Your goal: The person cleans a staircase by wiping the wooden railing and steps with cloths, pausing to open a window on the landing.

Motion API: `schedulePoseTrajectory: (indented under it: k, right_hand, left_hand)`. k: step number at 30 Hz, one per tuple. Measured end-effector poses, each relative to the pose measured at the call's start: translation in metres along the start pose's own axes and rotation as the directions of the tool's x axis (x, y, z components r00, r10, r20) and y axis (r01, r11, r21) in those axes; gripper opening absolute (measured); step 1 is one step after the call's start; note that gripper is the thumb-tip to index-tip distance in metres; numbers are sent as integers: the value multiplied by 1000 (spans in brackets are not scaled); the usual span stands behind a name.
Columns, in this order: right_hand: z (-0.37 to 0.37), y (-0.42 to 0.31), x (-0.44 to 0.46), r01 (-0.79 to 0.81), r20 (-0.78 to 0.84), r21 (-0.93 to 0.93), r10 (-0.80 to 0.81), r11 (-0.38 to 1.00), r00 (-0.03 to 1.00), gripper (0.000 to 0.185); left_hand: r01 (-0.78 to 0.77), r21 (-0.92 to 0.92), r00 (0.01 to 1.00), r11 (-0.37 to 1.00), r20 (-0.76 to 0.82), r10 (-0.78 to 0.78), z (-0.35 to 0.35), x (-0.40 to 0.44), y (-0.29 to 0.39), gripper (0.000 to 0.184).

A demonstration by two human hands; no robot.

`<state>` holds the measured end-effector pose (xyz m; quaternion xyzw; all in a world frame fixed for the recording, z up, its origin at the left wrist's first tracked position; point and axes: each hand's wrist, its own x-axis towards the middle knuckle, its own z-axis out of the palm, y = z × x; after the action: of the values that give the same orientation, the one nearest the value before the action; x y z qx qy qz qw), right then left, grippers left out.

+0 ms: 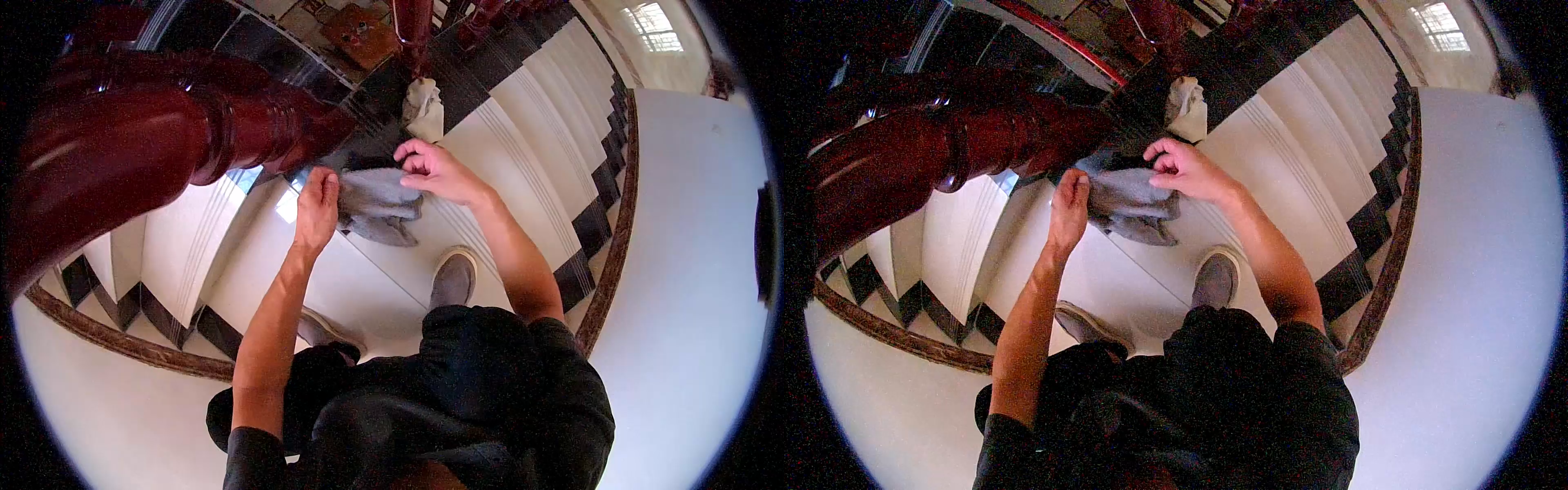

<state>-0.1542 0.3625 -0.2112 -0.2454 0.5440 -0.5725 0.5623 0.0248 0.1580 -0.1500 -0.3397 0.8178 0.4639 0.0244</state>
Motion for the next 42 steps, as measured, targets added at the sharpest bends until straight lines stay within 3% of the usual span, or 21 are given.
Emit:
schedulePoseTrajectory:
  k: [1,3,4,6,10,11,13,15,18,20,21,23,25,27,29,31,32,35,37,39,42]
  right_hand:
    - [2,-6,-4,1,1,-1,-1,1000,1000,23]
    - [5,-18,-11,-101,-22,489,128,867,992,31]
    - [6,-18,-11,-101,-19,486,126,868,992,31]
    - [10,-16,-11,-114,56,519,100,847,993,33]
    - [38,-17,-12,-80,71,614,46,785,996,42]
    - [46,-18,-12,-79,74,610,43,788,996,42]
    - [55,-18,-12,58,-3,456,-64,888,998,46]
    - [60,-22,-13,75,-57,348,-59,934,997,45]
    - [64,-24,-13,38,-80,254,-18,966,997,36]
    - [60,-15,-5,-5,-186,-195,-32,981,982,29]
    - [64,-23,-5,-3,-180,-199,-34,980,983,29]
    - [71,-38,-5,71,-205,-736,-321,674,925,15]
    - [80,-34,1,222,-143,-740,-471,635,871,15]
    - [90,-34,6,451,-138,-446,-557,774,819,23]
    - [95,-37,3,355,-184,-288,-415,889,891,21]
    - [87,-22,11,157,-217,-475,-288,866,933,20]
    - [81,-20,15,159,-259,-446,-298,881,919,21]
    - [48,15,47,-53,-479,-395,-156,917,864,22]
    - [29,16,71,-53,-484,-518,-243,854,841,19]
    - [17,15,92,-128,-496,-726,-386,675,778,22]
    - [9,22,123,-153,-396,-852,-424,501,815,18]
  left_hand:
    - [-1,0,1000,1000,-1,1,2,-4,-4,20]
    - [44,-78,987,996,-150,-55,5,-13,-2,18]
    - [43,-79,986,996,-155,-55,6,-17,2,18]
    - [-316,330,890,890,-222,398,9,-28,9,30]
    - [-409,260,897,875,-58,437,31,-54,25,43]
    - [-261,170,958,950,-75,276,40,-56,26,39]
    - [-100,71,991,992,-81,106,52,-58,14,36]
    - [-81,-432,983,898,-185,0,57,-58,3,28]
    - [-23,-445,996,895,-91,-20,38,-66,-8,14]
    - [4,-376,998,927,-52,-25,15,-71,13,5]
    - [2,-379,998,926,-59,-26,12,-71,11,5]
    - [-4,-532,999,847,-33,-16,3,-64,4,4]
    - [106,-545,994,832,39,-102,-4,-59,7,5]
    - [91,-583,993,808,-5,-116,1,-51,11,7]
    - [48,-646,998,762,-5,-67,9,-43,8,4]
    - [-5,-590,998,807,-59,-36,24,-34,-2,8]
    - [-101,-387,987,917,-153,44,32,-27,-17,19]
    - [7,-386,997,923,-69,-36,39,-32,-13,36]
    - [69,-353,997,933,41,-58,44,-36,-25,54]
    - [-188,-48,979,981,67,191,47,-42,-30,62]
    - [-185,113,960,976,235,155,52,-45,-28,72]
